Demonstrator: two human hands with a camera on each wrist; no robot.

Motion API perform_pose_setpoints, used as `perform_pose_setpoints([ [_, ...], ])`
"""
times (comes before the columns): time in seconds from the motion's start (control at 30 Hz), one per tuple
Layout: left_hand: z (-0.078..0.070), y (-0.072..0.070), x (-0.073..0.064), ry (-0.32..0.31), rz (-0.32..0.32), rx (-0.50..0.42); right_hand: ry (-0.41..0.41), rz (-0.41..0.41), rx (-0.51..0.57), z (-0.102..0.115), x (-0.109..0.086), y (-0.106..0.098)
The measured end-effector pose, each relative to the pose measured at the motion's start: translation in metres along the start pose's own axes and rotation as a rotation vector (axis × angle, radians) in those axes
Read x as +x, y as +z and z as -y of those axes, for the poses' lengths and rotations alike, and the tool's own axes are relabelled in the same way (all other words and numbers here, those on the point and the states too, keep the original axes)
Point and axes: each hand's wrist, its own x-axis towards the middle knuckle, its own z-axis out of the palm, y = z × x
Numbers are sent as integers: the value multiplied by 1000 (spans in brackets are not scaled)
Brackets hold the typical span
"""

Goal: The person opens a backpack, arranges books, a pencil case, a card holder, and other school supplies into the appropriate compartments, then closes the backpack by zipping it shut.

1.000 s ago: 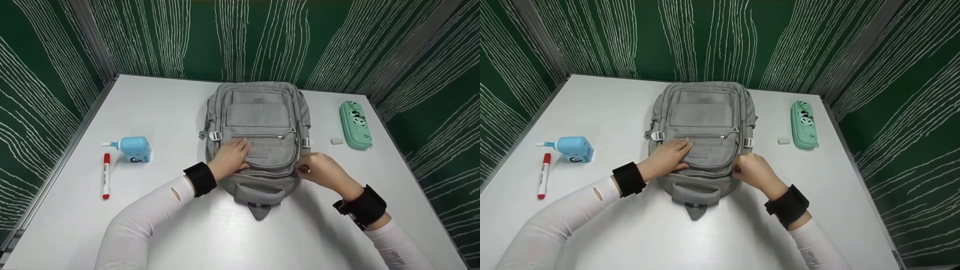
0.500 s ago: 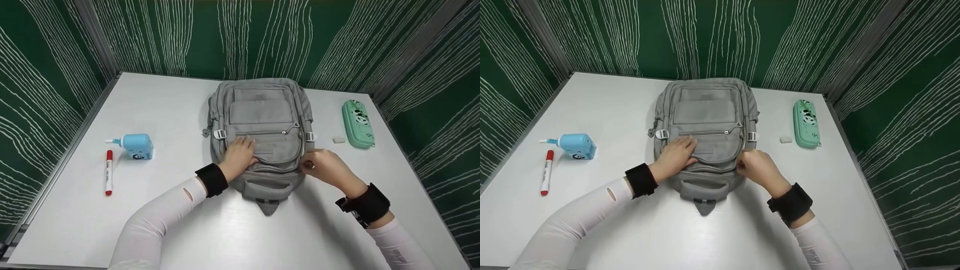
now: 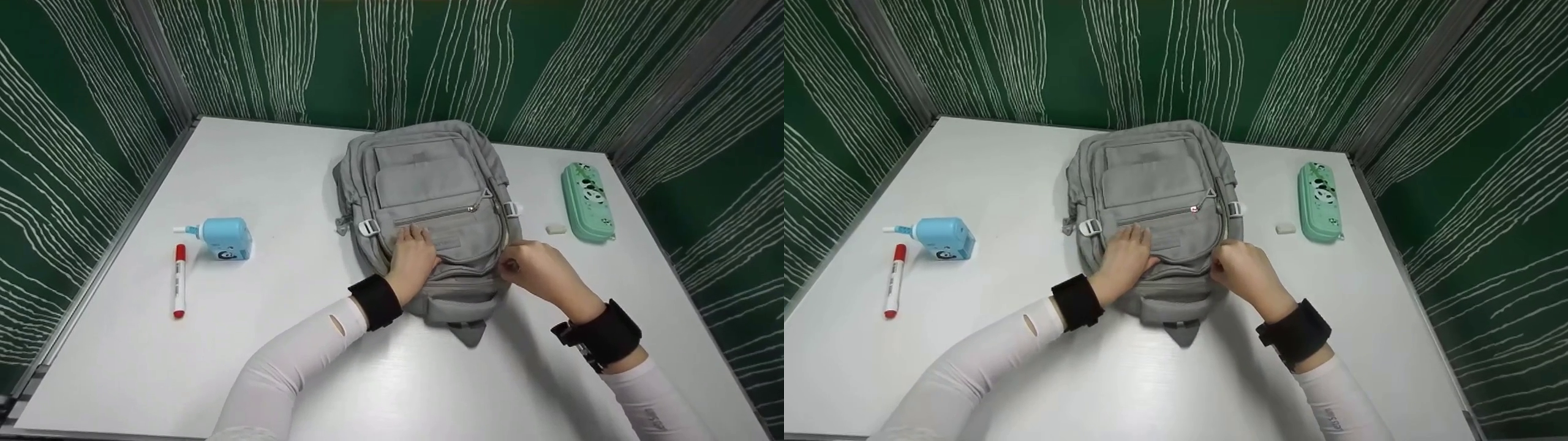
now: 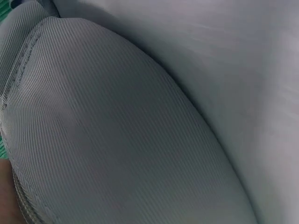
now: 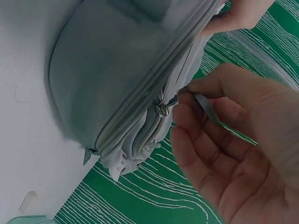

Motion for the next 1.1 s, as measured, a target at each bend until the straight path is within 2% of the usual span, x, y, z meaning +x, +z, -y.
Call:
perform_pose_setpoints([
  [0.13,-5,-6,4,18,56,27,-11,-3,8,1,-3,2],
  [0.23,6,-7,4,92,79,-1,-12,-3,14,1,-5,3],
  [0.37,39,-1,4,281,100,-145,-8,4,27,-1,-8,4],
  [0.43,60,3,8,374,144,-239,-4,2,30,-2,-8,4],
  [0.5,81,7,12,435,194,-310,1,3,33,-3,-8,3],
  [0.63,116,14,23,464,273,-385,12,7,46,-5,-8,4],
  [0.73,129,21,29,479,291,-394,10,13,52,-6,-7,6],
  [0.87,132,28,30,499,285,-379,12,19,61,-7,-7,6],
  [1.1,126,32,28,489,241,-377,14,17,63,-9,-6,6],
])
